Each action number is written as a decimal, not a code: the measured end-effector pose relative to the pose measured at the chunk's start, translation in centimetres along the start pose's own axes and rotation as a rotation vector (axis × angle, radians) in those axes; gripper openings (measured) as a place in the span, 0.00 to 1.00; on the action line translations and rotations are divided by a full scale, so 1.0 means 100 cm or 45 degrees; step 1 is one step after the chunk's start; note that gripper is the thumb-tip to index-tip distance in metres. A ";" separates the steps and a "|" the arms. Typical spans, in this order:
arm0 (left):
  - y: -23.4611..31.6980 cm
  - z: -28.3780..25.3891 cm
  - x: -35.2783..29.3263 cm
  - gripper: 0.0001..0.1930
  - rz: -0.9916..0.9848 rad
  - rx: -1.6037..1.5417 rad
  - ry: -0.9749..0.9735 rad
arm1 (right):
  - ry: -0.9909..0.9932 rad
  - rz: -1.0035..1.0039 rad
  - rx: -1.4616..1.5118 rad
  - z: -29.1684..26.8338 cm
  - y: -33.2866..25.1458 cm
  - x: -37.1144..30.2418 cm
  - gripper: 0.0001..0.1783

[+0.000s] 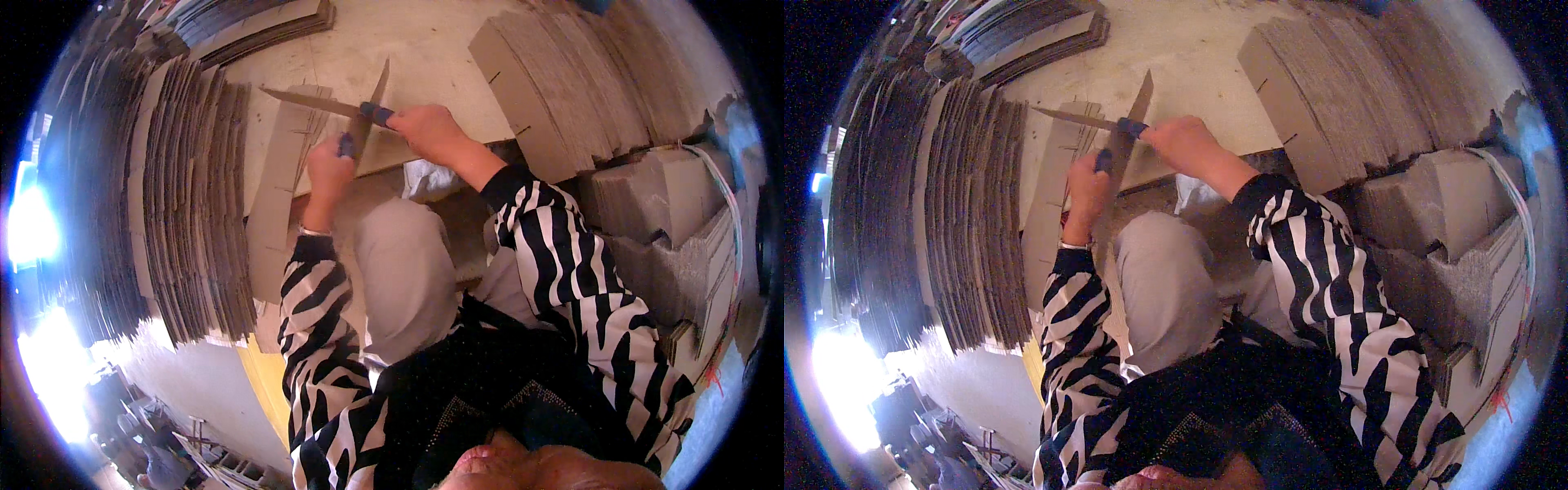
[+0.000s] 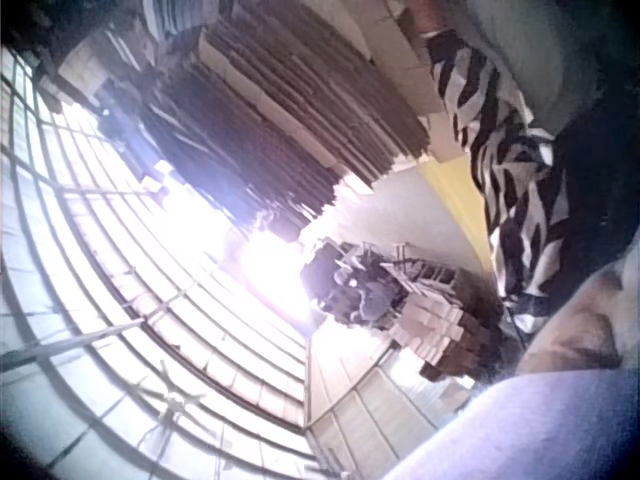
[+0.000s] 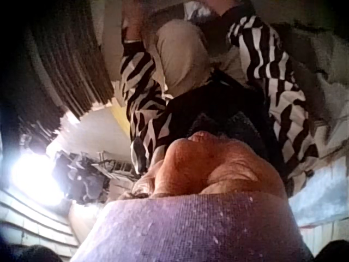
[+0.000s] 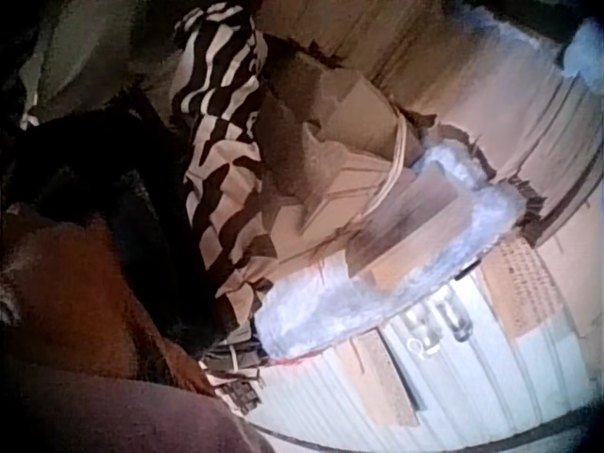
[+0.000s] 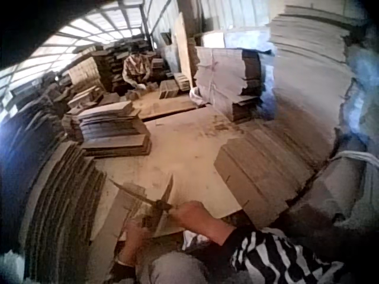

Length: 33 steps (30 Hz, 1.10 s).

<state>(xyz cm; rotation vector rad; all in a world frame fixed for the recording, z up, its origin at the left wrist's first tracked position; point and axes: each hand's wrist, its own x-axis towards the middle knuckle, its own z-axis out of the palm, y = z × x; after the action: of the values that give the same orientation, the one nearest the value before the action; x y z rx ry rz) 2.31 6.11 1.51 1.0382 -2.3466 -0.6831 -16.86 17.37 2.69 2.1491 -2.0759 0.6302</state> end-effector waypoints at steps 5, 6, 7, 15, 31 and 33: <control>0.000 -0.003 0.011 0.17 -0.029 0.035 -0.125 | -0.207 0.277 -0.019 -0.026 0.006 0.003 0.16; -0.021 -0.002 0.021 0.17 0.039 0.277 0.031 | -0.225 0.340 -0.030 -0.034 0.009 0.002 0.17; -0.063 -0.024 -0.004 0.18 0.017 0.599 0.194 | -0.275 0.304 0.039 -0.013 -0.010 0.007 0.19; -0.087 -0.024 -0.008 0.16 -0.078 1.128 0.063 | -0.242 0.493 -0.075 -0.018 0.022 0.004 0.23; -0.103 -0.050 0.048 0.12 -0.362 0.432 0.143 | -0.001 -0.029 0.139 -0.010 -0.011 0.008 0.16; -0.086 -0.047 0.047 0.11 -0.178 0.480 0.164 | 0.010 0.006 0.125 -0.013 -0.014 0.009 0.16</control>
<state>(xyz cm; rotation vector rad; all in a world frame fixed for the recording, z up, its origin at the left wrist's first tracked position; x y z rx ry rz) 6.94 -3.72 0.88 1.3727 -2.3559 -0.2121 -15.79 17.06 4.50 2.1891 -2.0884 0.7556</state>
